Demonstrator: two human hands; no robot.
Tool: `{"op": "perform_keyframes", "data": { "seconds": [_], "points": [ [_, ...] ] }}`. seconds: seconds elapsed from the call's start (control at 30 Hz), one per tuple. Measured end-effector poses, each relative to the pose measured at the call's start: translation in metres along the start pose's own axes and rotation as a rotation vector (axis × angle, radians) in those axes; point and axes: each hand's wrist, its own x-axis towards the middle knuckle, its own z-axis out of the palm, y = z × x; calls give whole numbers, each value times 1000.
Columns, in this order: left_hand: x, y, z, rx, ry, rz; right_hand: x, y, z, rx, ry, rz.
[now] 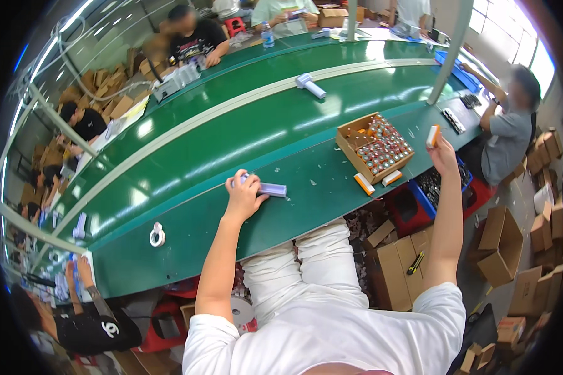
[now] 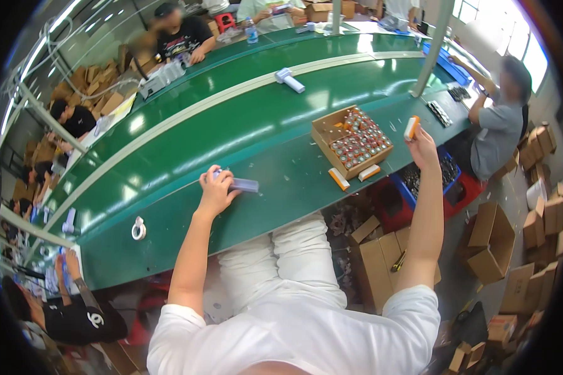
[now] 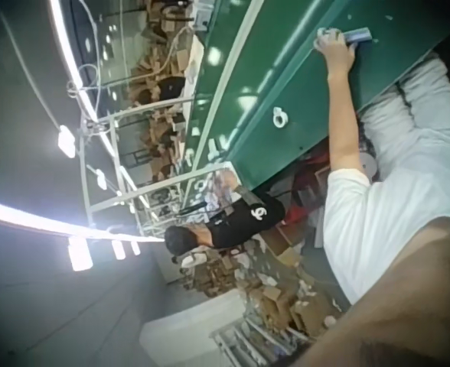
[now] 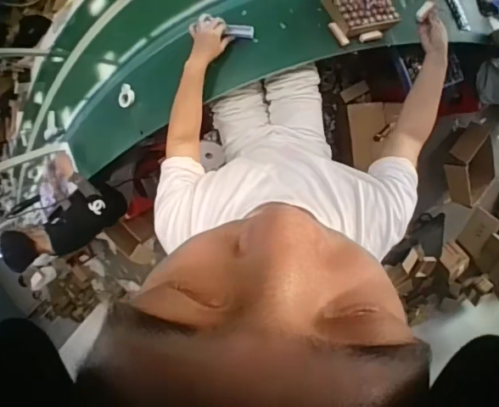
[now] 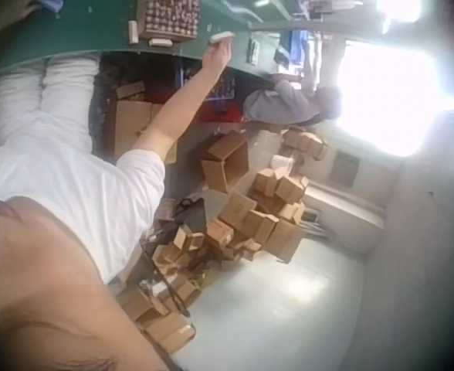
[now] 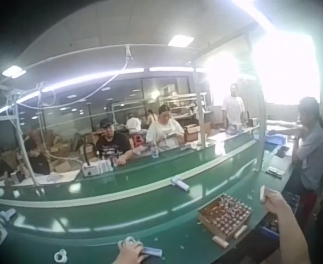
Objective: Assembling and taping small electronic components at a production line workstation.
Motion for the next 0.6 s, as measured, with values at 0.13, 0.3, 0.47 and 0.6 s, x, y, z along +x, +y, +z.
{"op": "perform_keyframes", "data": {
  "seconds": [0.13, 0.3, 0.47, 0.6],
  "points": [
    [7, -9, 5, -374, -24, -73, -38, -9, 73, -38, -131, -81],
    [11, -12, 28, -680, 586, -287, -91, 35, 200, -350, -186, -28],
    [2, -29, 53, -1008, 353, -467, -120, 110, 284, -507, -498, 47],
    [-2, -24, 47, -942, 398, -417, -129, 166, 321, -563, -572, 32]
  ]
}}
